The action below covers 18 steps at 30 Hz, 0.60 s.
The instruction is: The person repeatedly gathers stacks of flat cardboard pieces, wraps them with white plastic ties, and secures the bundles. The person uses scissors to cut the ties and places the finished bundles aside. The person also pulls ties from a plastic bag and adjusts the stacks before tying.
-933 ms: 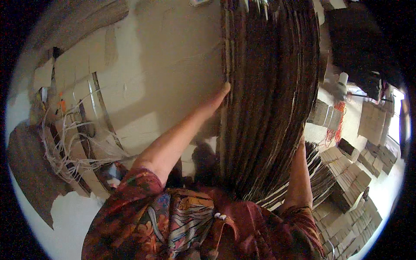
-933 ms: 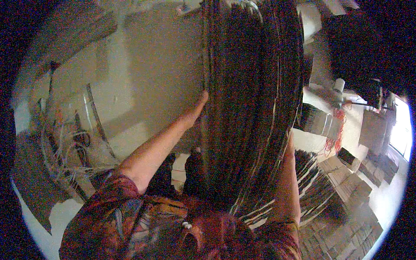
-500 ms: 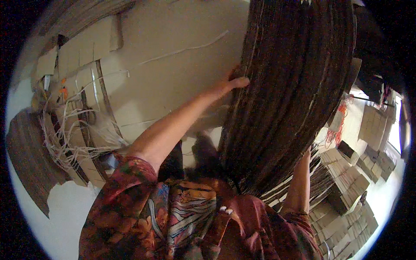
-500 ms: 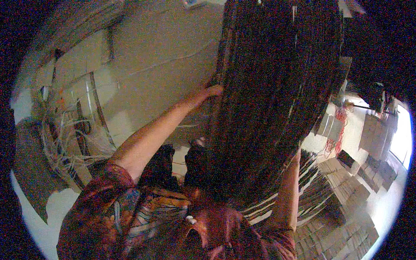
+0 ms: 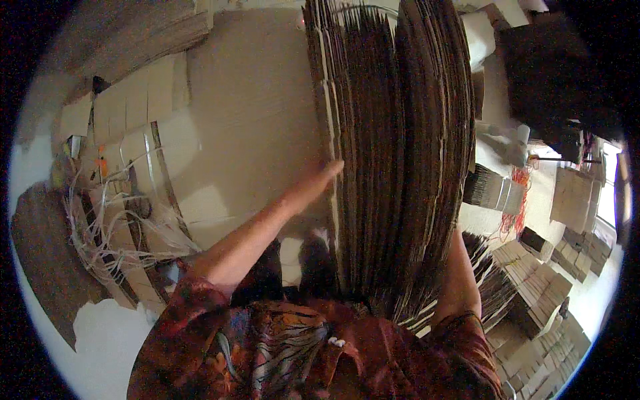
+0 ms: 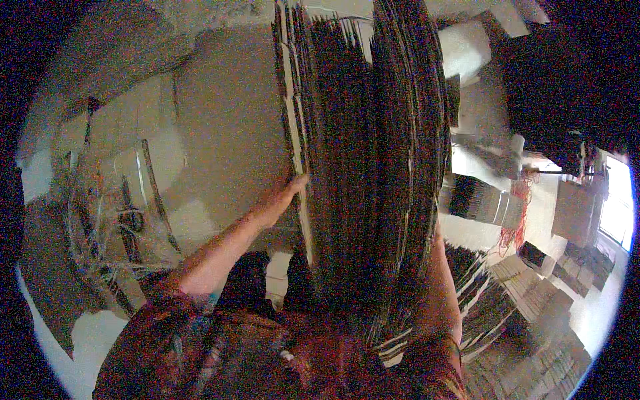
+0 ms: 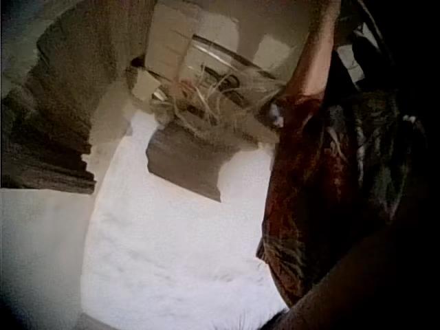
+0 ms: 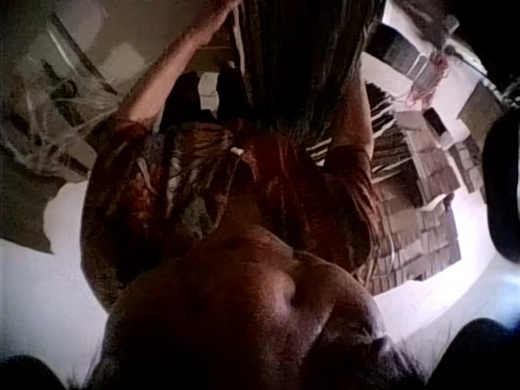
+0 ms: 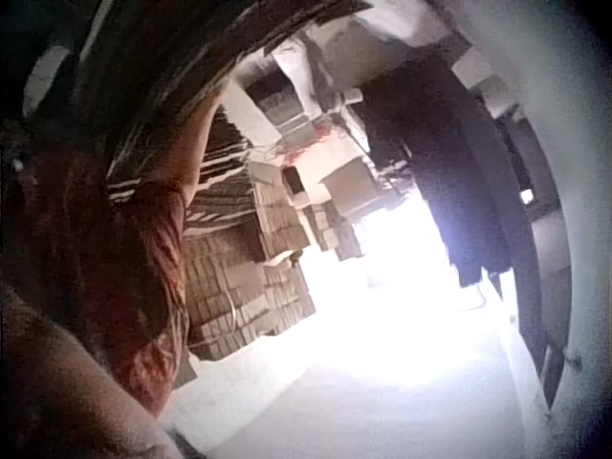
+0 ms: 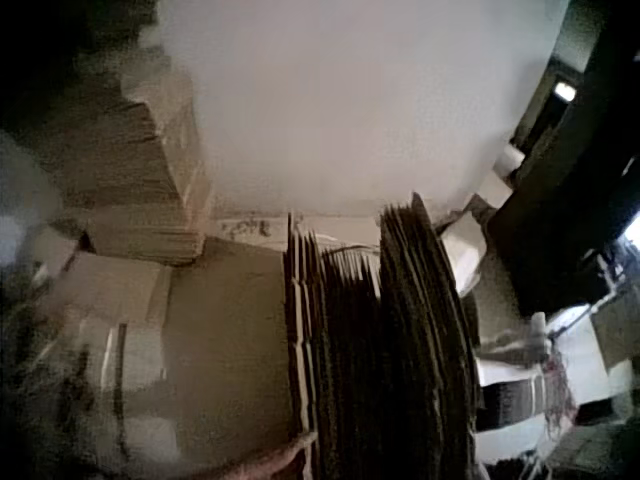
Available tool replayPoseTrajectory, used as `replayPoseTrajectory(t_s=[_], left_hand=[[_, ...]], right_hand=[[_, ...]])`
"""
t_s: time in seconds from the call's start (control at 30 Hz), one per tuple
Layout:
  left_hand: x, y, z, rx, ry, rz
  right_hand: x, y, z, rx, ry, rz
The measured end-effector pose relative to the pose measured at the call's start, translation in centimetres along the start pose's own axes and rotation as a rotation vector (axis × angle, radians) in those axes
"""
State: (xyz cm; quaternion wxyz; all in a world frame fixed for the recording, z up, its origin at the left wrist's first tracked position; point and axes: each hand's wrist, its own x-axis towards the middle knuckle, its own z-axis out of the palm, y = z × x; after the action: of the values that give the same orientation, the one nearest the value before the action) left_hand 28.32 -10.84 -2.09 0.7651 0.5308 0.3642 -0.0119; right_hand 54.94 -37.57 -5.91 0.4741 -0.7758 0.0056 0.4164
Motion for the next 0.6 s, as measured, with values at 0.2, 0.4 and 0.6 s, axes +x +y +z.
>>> replayPoseTrajectory(t_s=[0.2,0.4,0.6], left_hand=[[-0.7,-1.1,1.2,0.116,0.043,0.086],[-1.3,0.1,3.1,0.066,0.176,0.143],[-1.3,2.0,4.1,0.229,0.263,0.006]], right_hand=[[0.5,0.3,-0.2,0.031,0.002,0.02],[0.8,0.8,-0.5,0.059,-0.012,0.047],[1.9,2.2,-0.9,0.102,-0.024,0.058]])
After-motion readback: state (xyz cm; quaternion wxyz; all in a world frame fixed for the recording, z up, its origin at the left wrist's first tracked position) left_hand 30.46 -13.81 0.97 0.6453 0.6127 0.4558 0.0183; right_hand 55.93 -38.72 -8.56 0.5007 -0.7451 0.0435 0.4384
